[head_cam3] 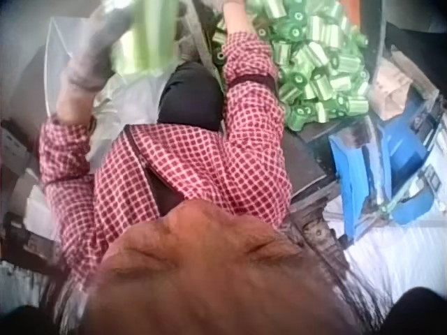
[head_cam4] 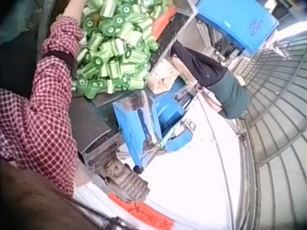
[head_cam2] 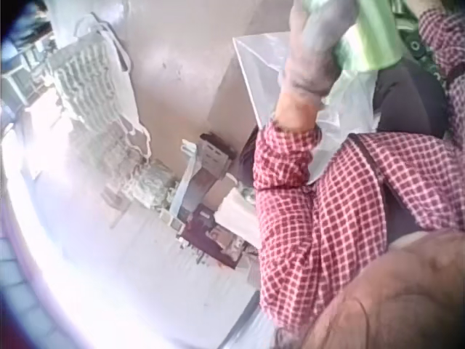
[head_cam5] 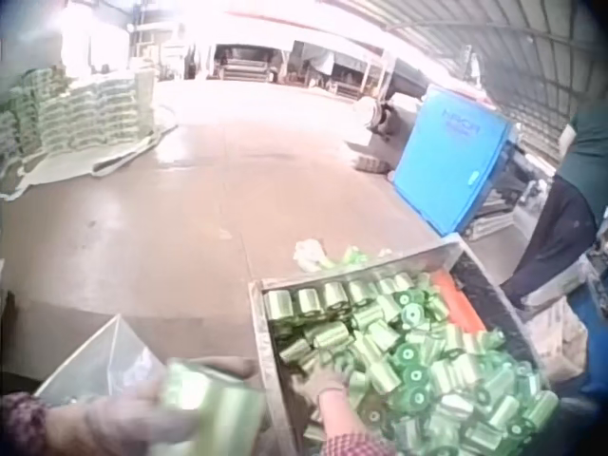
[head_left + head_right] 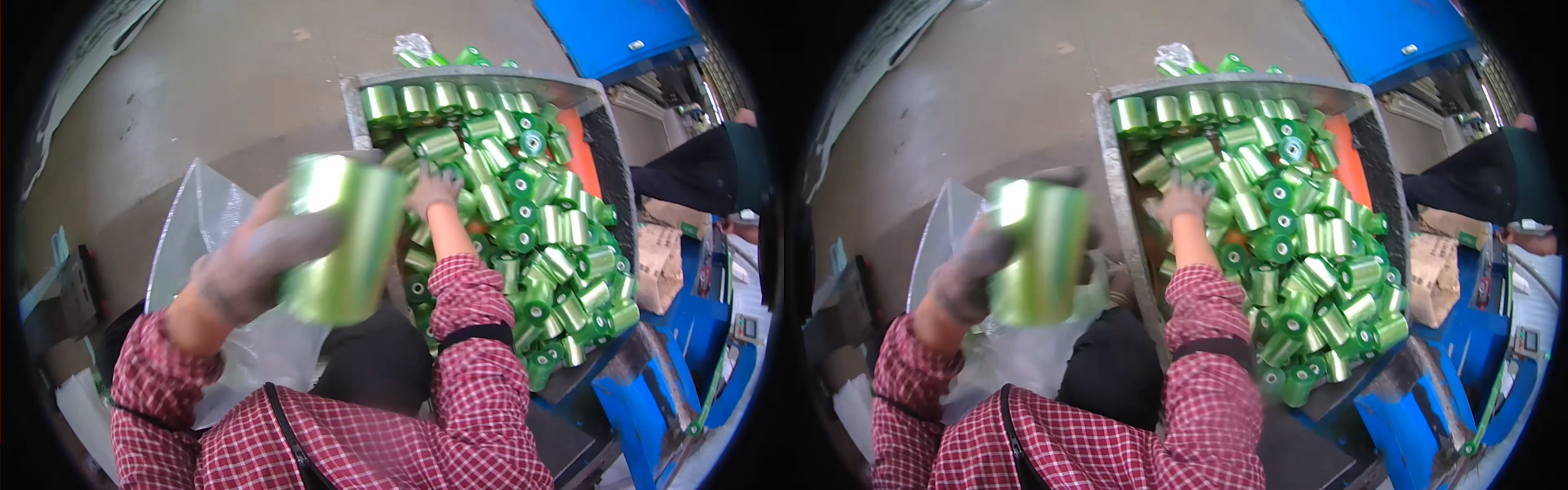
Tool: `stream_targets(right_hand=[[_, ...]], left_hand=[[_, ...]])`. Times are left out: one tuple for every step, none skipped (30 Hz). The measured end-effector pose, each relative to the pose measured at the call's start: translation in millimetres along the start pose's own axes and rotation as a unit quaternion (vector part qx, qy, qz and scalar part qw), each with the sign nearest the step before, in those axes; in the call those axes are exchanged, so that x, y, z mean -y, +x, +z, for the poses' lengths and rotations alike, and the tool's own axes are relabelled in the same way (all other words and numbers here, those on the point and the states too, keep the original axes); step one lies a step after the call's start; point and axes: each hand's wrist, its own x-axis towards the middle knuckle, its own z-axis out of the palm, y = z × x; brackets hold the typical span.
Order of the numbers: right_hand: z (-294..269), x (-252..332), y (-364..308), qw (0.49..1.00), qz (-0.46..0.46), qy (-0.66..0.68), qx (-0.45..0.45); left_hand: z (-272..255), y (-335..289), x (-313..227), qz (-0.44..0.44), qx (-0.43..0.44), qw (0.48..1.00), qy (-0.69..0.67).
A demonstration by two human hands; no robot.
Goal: Packing green spools from a metal bin into a plastic bag.
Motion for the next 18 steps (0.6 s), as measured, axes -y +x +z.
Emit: stream_targets(right_hand=[[28.4,-1.4,2.4,0.995,-0.007,-0.096,-0.011],[31.2,-0.5,4.5,0.996,0.002,-0.087,0.001],[29.8,5.2,3.8,0.997,0.003,-0.077,0.013],[21.2,2.8,-14.9,0.998,0.006,-0.040,-0.038],[6.8,6.1,-41.4,0.996,0.001,0.003,-0.091],[-5.7,0.6,-62.8,0.983,-0.005,0.119,-0.140],[-17.6,-2.6,-82.9,0.953,-0.020,0.237,-0.185],[-29.6,-13.2,-109.4,0.920,-0.039,0.304,-0.246],[-40.1,-16.4,-134.7,0.876,-0.068,0.374,-0.299],[-58.2,-19.1,-164.2,0.836,-0.102,0.439,-0.312],[-78.6,-17.6,-197.4,0.793,-0.134,0.500,-0.322],[-96.5,-8.7,-232.7,0.747,-0.186,0.553,-0.318],[-112.0,2.4,-265.1,0.698,-0.231,0.601,-0.312],[-128.8,20.9,-297.7,0.699,-0.262,0.611,-0.265],[-136.9,45.2,-320.9,0.694,-0.298,0.621,-0.210],[-135.7,66.3,-329.9,0.747,-0.371,0.505,-0.220],[-134.8,88.1,-334.0,0.784,-0.434,0.377,-0.233],[-133.5,120.0,-335.4,0.822,-0.443,0.300,-0.196]], left_hand=[[-1.4,-23.0,-11.4,0.026,-0.024,0.999,-0.018],[-16.1,-44.2,-15.5,0.039,-0.038,0.998,0.031],[-31.6,-71.8,-22.5,0.053,-0.058,0.993,0.082],[-52.2,-91.5,-20.0,0.036,-0.067,0.990,0.119],[-64.8,-108.7,-14.0,0.038,-0.079,0.989,0.121],[-77.1,-120.6,-3.4,-0.059,-0.151,0.969,0.189],[-87.7,-130.8,9.1,-0.153,-0.228,0.928,0.252],[-99.0,-128.8,31.5,-0.188,-0.264,0.911,0.255],[-111.6,-124.9,59.7,-0.225,-0.308,0.888,0.256],[-125.1,-118.5,96.5,-0.205,-0.367,0.884,0.205],[-152.7,-109.8,143.9,-0.194,-0.347,0.903,0.165],[-178.1,-91.6,209.3,-0.138,-0.349,0.900,0.221],[-191.4,-77.5,249.3,-0.084,-0.344,0.893,0.277],[-181.4,-56.5,263.3,-0.075,-0.351,0.885,0.297],[-176.1,-51.3,251.7,-0.061,-0.361,0.892,0.265],[-175.6,-56.2,235.1,-0.029,-0.375,0.902,0.211],[-174.2,-62.8,209.9,0.020,-0.373,0.919,0.127],[-174.3,-76.2,178.9,0.080,-0.352,0.932,0.009]])
